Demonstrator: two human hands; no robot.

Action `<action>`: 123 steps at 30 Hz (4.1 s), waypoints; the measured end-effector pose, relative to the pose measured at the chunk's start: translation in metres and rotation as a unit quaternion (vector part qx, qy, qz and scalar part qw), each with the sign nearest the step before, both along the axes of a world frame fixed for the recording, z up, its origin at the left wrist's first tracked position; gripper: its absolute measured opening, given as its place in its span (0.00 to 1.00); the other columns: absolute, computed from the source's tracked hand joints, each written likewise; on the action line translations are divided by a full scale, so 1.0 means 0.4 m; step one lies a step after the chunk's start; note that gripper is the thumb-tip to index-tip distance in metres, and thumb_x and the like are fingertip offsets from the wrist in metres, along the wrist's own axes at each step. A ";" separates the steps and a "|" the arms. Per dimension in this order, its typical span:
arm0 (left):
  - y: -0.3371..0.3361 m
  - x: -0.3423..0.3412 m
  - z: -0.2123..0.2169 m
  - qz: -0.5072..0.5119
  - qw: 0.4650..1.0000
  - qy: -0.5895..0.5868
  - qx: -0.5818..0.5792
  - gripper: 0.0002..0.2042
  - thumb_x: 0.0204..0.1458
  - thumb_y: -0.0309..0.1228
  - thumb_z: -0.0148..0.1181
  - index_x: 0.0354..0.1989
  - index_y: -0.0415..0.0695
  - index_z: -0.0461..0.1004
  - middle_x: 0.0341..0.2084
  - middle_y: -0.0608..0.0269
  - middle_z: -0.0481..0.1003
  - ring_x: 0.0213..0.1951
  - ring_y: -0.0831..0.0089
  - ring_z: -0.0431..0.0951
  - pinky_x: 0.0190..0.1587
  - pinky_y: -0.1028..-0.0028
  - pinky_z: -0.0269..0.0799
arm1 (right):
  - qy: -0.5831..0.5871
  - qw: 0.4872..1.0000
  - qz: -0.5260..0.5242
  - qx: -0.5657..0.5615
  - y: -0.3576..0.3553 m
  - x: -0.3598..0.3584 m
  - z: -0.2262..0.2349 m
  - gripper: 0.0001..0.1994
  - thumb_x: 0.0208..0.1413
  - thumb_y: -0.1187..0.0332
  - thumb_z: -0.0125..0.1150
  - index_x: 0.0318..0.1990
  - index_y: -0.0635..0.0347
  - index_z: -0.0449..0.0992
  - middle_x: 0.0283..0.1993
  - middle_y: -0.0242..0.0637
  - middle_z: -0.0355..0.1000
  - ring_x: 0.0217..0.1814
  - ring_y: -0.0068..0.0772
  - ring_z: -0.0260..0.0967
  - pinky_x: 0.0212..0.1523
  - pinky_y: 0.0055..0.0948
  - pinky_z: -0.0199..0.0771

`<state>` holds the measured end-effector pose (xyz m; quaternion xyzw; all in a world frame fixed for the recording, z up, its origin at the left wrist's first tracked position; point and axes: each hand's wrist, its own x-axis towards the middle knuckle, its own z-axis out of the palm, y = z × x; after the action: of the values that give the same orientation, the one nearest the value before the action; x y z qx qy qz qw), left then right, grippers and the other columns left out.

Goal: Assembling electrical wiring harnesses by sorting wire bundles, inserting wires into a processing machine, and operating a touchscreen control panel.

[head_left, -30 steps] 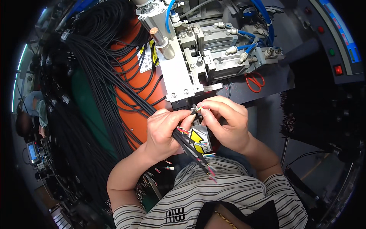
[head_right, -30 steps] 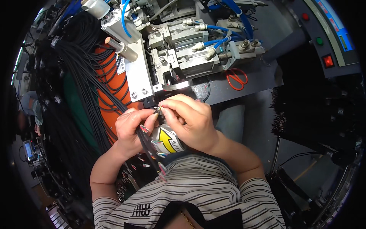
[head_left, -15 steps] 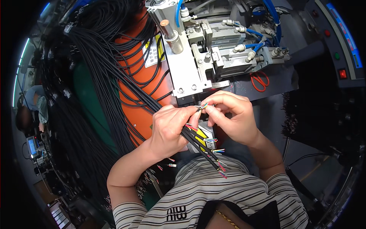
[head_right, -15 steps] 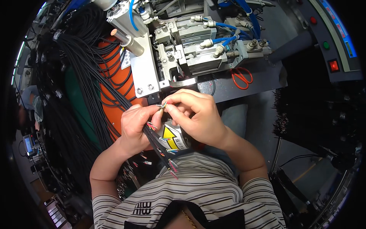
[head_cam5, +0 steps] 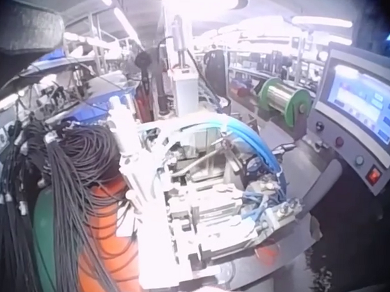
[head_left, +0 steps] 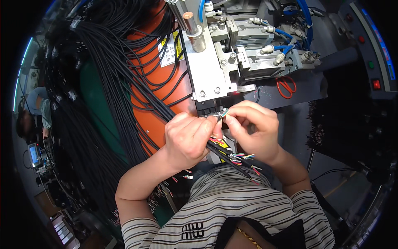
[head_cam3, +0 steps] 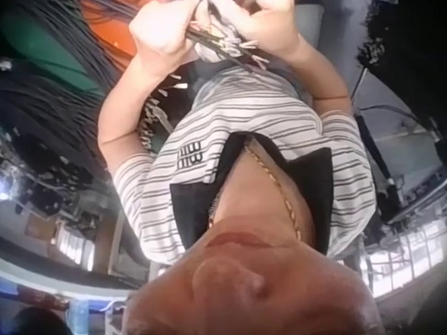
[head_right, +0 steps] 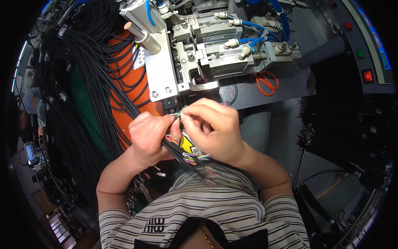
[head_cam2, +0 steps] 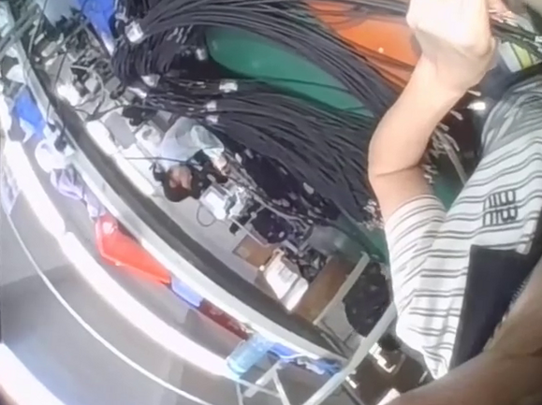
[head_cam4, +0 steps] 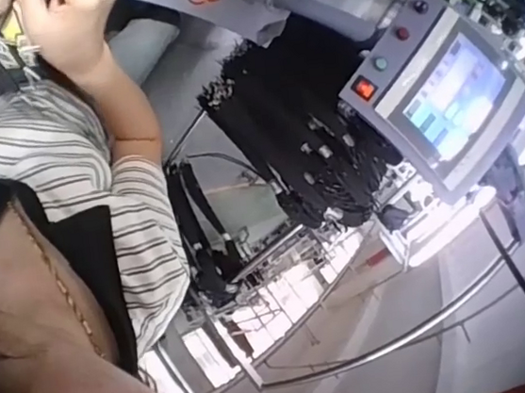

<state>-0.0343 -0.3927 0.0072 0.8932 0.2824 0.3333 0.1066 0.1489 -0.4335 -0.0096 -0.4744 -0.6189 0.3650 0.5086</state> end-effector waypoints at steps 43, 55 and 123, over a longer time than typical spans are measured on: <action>-0.008 0.005 0.026 -0.072 0.961 0.266 -0.002 0.31 0.33 0.28 0.62 0.52 0.31 0.72 0.32 0.58 0.67 0.32 0.64 0.71 0.36 0.68 0.68 | -0.292 0.953 -0.041 0.067 0.013 0.024 -0.017 0.05 0.48 0.78 0.65 0.35 0.64 0.78 0.31 0.40 0.76 0.27 0.40 0.75 0.26 0.30 0.74; 0.013 0.018 0.033 -0.056 0.971 0.230 -0.012 0.17 0.46 0.26 0.58 0.46 0.34 0.75 0.32 0.61 0.69 0.32 0.69 0.72 0.35 0.69 0.69 | -0.234 0.972 0.033 -0.010 0.062 0.056 -0.032 0.03 0.50 0.77 0.64 0.33 0.64 0.78 0.26 0.37 0.75 0.20 0.28 0.71 0.20 0.23 0.68; 0.054 -0.069 0.015 -0.147 0.918 -0.033 -0.368 0.09 0.46 0.25 0.63 0.38 0.40 0.78 0.20 0.67 0.74 0.24 0.71 0.74 0.33 0.71 0.61 | 0.259 0.952 0.153 -0.053 0.010 -0.003 -0.040 0.09 0.60 0.77 0.59 0.46 0.71 0.77 0.38 0.40 0.72 0.30 0.22 0.74 0.26 0.16 0.70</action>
<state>-0.0621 -0.3710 0.0131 0.8107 0.2468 0.2159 0.4849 0.1478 -0.4297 -0.0256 -0.2895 -0.5107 0.5810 0.5638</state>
